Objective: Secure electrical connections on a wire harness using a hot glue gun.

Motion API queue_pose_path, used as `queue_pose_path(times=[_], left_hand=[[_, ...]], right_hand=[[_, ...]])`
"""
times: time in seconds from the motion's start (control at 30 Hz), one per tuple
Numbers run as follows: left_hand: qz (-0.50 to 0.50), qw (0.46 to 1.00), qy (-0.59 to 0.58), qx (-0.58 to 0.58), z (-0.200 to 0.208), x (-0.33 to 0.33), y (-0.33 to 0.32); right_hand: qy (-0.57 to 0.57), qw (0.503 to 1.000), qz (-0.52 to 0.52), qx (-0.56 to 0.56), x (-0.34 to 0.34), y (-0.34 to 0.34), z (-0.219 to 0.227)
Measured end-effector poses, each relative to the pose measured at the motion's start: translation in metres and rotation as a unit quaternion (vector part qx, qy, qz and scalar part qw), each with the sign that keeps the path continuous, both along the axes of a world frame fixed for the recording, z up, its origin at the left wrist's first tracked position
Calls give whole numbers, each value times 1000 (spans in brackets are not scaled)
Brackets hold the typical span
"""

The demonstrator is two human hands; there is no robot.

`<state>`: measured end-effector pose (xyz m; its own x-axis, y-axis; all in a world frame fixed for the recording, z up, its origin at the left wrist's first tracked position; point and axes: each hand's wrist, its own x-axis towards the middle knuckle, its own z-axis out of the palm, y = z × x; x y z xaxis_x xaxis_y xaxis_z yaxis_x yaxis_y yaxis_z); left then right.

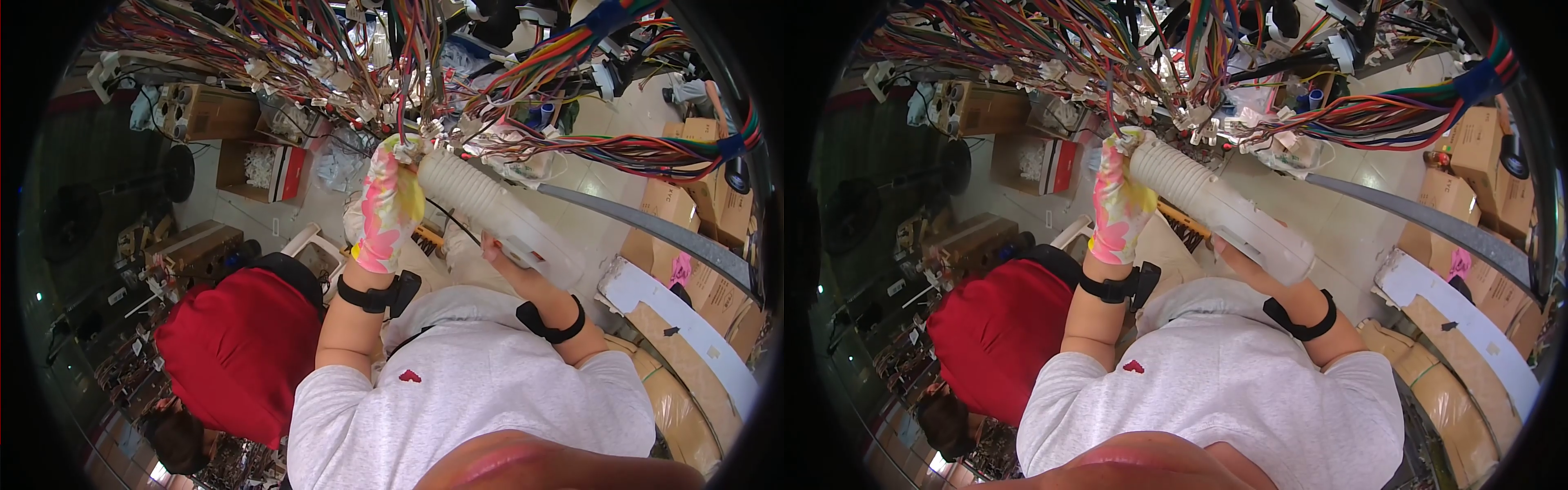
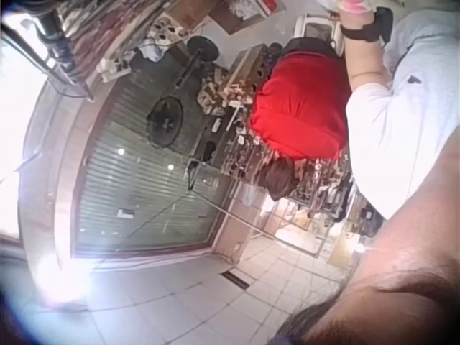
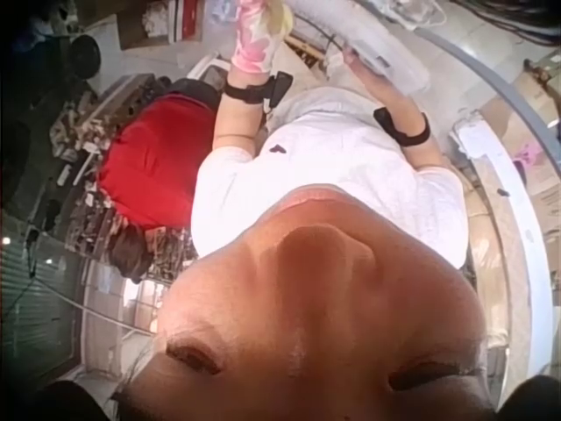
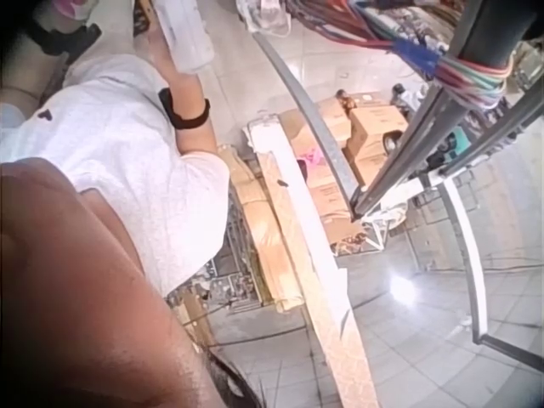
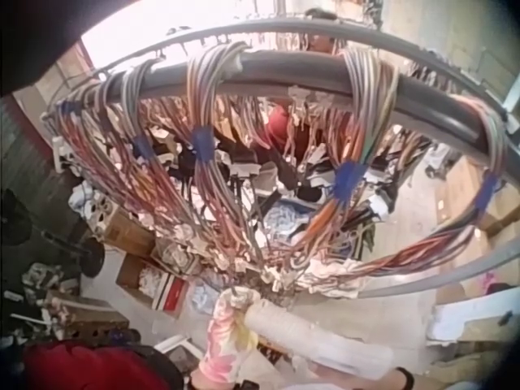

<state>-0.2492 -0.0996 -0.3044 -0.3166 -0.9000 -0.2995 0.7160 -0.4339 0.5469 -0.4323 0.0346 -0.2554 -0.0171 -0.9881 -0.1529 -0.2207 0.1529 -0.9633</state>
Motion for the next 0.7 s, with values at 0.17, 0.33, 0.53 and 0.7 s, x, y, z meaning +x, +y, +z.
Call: queue_pose_path(times=[0.17,0.33,0.53,0.7], left_hand=[[-1,1000,16,-10,7,-3,1],[-15,999,20,-38,11,-1,1],[-3,998,-66,18,26,-5,0],[-7,998,-57,17,25,-5,2]], right_hand=[[-6,999,-14,33,2,-3,6],[-31,999,-13,15,-3,7,-10],[-29,999,-8,18,-10,9,-20],[-25,999,-38,-2,-4,4,-8]])
